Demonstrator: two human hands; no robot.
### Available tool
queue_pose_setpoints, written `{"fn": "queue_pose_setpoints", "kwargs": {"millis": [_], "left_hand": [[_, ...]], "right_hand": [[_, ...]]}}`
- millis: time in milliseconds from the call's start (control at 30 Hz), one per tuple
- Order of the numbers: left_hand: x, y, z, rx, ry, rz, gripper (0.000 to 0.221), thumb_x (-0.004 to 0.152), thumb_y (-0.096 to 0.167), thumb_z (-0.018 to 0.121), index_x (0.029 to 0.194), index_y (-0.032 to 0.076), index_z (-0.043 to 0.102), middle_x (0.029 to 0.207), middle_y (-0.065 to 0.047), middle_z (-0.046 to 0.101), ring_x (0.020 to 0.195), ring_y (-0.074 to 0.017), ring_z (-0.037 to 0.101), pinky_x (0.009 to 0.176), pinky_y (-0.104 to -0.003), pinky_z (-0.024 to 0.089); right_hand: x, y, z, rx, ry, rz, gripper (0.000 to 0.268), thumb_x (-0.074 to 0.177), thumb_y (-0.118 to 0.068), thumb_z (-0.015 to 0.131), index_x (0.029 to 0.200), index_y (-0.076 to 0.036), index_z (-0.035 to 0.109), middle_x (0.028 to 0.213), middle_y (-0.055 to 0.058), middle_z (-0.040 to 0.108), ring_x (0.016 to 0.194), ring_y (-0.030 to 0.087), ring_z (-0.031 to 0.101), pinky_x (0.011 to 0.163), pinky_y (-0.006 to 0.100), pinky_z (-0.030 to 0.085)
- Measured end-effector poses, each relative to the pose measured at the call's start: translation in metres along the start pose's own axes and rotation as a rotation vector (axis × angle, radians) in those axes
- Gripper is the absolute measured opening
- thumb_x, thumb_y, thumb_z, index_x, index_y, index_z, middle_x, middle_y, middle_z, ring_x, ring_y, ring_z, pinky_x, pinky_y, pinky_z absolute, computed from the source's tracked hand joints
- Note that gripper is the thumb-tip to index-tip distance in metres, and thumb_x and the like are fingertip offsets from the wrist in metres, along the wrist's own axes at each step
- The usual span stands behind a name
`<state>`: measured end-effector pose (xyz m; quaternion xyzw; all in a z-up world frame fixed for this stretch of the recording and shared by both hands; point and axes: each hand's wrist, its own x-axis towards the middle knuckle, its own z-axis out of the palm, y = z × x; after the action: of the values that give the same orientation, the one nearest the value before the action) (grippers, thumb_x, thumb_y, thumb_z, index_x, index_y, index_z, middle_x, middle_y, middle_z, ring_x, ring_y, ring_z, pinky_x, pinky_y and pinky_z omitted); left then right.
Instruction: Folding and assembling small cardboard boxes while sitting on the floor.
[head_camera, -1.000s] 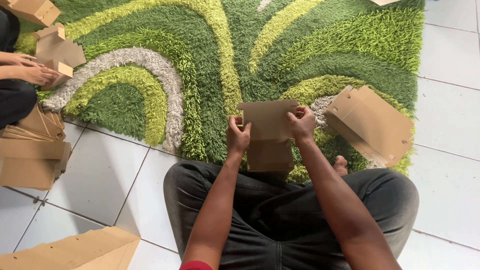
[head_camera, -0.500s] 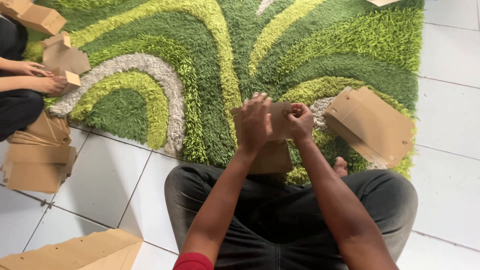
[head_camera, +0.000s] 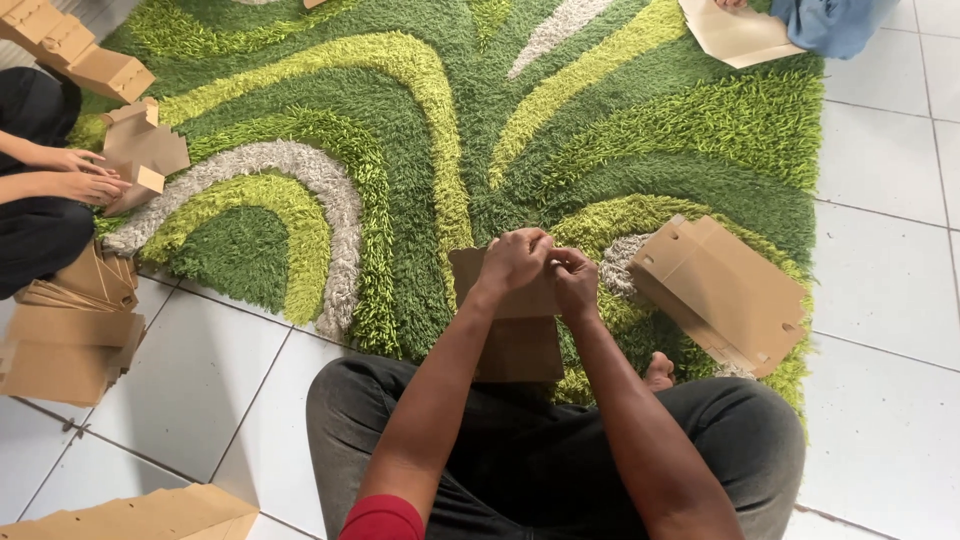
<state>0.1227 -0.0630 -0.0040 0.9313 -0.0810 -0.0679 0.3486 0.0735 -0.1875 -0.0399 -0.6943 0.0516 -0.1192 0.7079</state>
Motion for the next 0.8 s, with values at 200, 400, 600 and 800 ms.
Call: {"fn": "queue_pose_setpoints", "kwargs": {"millis": [200,400,600,800], "left_hand": [[-0.011,-0.003,-0.005,-0.103,0.166,0.246,0.027,0.085,0.005,0.062,0.106,0.021,0.067,0.092,-0.004,0.072,0.099,-0.0292,0.068,0.088,-0.046,0.055],[-0.018,-0.005,-0.001,-0.164,0.162,0.262,0.044,0.086,-0.003,0.05,0.125,0.016,0.054,0.088,-0.007,0.071,0.097,-0.0319,0.068,0.086,-0.051,0.054],[-0.021,-0.002,-0.011,-0.167,0.182,0.186,0.044,0.083,-0.002,0.06,0.122,0.018,0.056,0.085,-0.003,0.074,0.096,-0.0293,0.069,0.086,-0.048,0.055],[-0.022,0.002,-0.01,-0.1,0.167,0.183,0.044,0.083,0.002,0.061,0.123,0.019,0.056,0.084,-0.002,0.075,0.095,-0.0294,0.07,0.086,-0.049,0.055]], "right_hand": [[0.007,-0.013,-0.006,0.13,0.014,0.027,0.017,0.087,-0.014,0.076,0.098,-0.006,0.066,0.079,0.0,0.066,0.068,0.004,0.059,0.058,0.018,0.047],[0.024,0.009,-0.015,-0.238,-0.157,-0.129,0.006,0.092,-0.012,0.072,0.096,-0.008,0.071,0.077,0.005,0.066,0.071,0.011,0.063,0.06,0.028,0.05],[0.012,-0.002,-0.006,-0.341,-0.117,-0.178,0.01,0.092,-0.019,0.073,0.092,-0.009,0.07,0.077,0.007,0.068,0.076,0.019,0.067,0.071,0.036,0.05],[0.011,-0.008,-0.004,-0.311,-0.116,-0.193,0.017,0.096,-0.023,0.069,0.086,-0.009,0.07,0.069,0.008,0.064,0.07,0.016,0.061,0.066,0.033,0.048]]}}
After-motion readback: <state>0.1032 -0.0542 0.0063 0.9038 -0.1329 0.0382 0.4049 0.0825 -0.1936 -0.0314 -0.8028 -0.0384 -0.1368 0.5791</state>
